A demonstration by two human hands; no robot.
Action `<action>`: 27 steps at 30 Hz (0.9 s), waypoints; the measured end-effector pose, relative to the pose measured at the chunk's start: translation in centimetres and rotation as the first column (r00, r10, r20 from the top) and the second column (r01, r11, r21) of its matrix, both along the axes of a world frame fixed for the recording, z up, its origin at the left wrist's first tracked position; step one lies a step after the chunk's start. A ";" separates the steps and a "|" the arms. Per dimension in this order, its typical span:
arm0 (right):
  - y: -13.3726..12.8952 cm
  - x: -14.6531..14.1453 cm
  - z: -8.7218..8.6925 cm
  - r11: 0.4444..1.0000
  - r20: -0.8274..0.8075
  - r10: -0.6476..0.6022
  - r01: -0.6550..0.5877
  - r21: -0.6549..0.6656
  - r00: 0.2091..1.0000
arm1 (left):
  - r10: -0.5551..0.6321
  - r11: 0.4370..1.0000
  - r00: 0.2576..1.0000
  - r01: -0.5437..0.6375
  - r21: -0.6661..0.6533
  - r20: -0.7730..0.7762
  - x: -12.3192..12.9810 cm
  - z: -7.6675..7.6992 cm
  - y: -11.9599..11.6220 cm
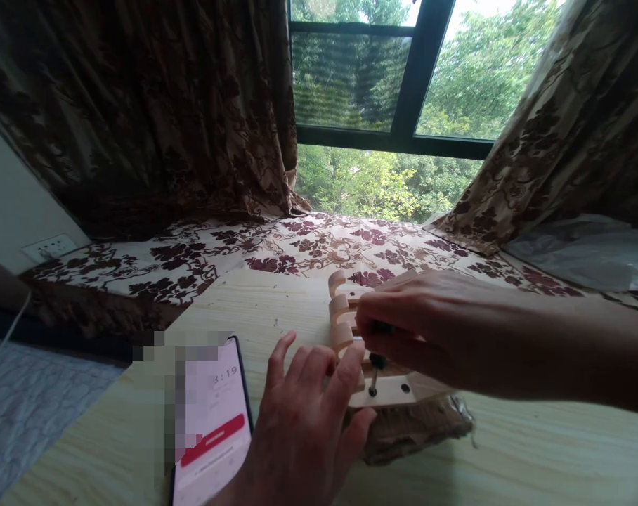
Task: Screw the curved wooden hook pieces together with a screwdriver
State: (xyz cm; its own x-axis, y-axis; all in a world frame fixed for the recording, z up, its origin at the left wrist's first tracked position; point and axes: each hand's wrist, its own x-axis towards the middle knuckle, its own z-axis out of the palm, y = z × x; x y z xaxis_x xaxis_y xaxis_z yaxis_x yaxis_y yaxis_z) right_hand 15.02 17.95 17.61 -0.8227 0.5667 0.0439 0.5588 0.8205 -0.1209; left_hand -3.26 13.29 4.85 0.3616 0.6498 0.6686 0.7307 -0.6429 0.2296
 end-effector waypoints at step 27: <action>-0.3 0.2 -1.4 0.974 -0.029 -0.195 0.197 0.115 0.980 | -0.023 0.999 0.999 0.022 -0.024 -0.024 -0.1 0.0 -0.1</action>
State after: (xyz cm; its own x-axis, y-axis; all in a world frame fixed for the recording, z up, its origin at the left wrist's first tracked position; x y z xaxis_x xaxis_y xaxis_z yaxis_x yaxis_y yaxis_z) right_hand 15.18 17.63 16.18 -0.6949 0.7068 0.1322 0.7085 0.7045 -0.0419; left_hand -3.34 13.24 4.82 0.3922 0.6567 0.6442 0.7217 -0.6538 0.2272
